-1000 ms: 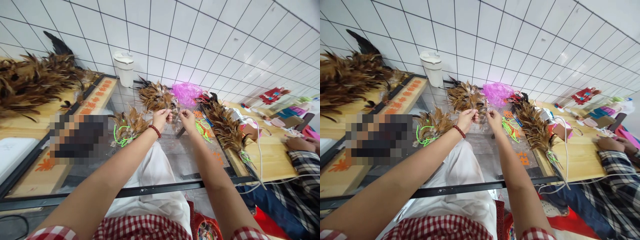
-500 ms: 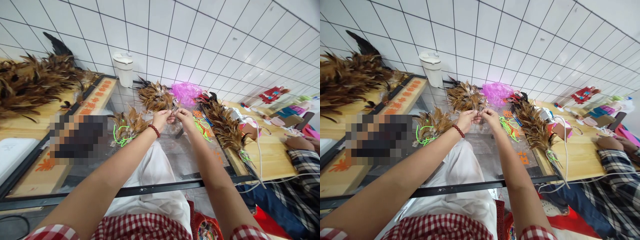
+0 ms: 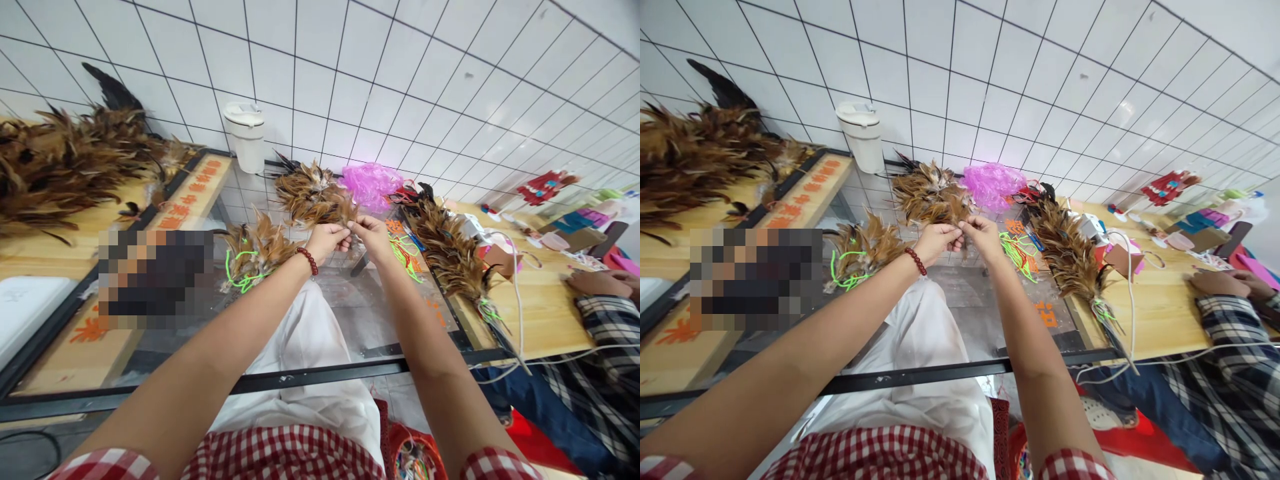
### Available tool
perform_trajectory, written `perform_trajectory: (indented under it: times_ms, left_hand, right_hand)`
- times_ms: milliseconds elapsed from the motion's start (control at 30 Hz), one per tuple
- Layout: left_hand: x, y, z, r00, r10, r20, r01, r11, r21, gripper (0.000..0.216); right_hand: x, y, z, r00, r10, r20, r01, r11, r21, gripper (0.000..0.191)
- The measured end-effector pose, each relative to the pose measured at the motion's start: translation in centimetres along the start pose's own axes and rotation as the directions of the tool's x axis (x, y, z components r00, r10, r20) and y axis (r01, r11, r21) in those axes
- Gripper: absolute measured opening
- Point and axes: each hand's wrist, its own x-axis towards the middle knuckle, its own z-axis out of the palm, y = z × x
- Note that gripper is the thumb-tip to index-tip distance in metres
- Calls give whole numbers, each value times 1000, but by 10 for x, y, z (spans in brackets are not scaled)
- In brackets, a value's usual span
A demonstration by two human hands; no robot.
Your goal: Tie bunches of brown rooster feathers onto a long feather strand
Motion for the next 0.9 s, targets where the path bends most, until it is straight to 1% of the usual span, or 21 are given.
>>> perform_trajectory:
  times_ms: [67,133,167,233,300,367,467,533,600,633,667,733,800,833,900]
  left_hand:
    - [-1,2,-1,1000,-22,5,22,1000,-12,19]
    - [0,4,-2,999,-20,-35,17,996,-87,17]
    - [0,5,-2,998,-16,-59,8,991,-133,16]
    - [2,6,-4,996,-17,-88,-2,979,-204,13]
    - [3,6,-5,996,-25,-82,6,974,-228,11]
    - [3,6,-6,998,-27,-64,11,974,-227,10]
    - [1,5,-4,999,-9,-47,-3,972,-234,12]
    - [0,5,-3,996,9,-83,-29,969,-243,14]
    - [0,5,-1,989,24,-146,-59,968,-243,14]
    - [0,5,-1,984,29,-174,-71,968,-241,13]
    - [1,5,0,981,32,-192,-79,967,-242,12]
    - [1,5,0,977,34,-210,-88,964,-251,9]
    - [2,5,1,975,32,-221,-91,961,-263,8]
    - [2,5,0,974,28,-224,-89,959,-267,8]
    - [3,5,0,974,20,-226,-83,958,-275,7]
  right_hand:
    - [0,0,-1,1000,0,-4,0,1000,5,27]
    - [-1,1,-3,999,-27,-23,27,999,-31,29]
    - [-2,1,-4,998,-65,-20,64,995,-82,36]
    - [-3,1,-6,985,-169,26,170,959,-228,53]
    - [-5,1,-5,965,-252,75,262,903,-342,59]
    - [-6,0,-3,954,-287,87,297,870,-394,56]
    - [-5,-1,-4,950,-306,59,298,839,-455,52]
    - [-2,1,-9,951,-308,23,277,820,-501,45]
    - [1,3,-19,953,-303,8,258,797,-546,29]
    - [2,5,-24,953,-302,25,263,781,-567,22]
    - [3,7,-29,951,-301,65,281,760,-586,20]
    - [3,9,-36,934,-299,195,354,699,-622,27]
    - [2,10,-38,901,-282,330,434,616,-658,33]
    - [1,9,-38,886,-265,381,463,569,-680,34]
    - [-1,8,-36,870,-234,434,491,488,-722,30]
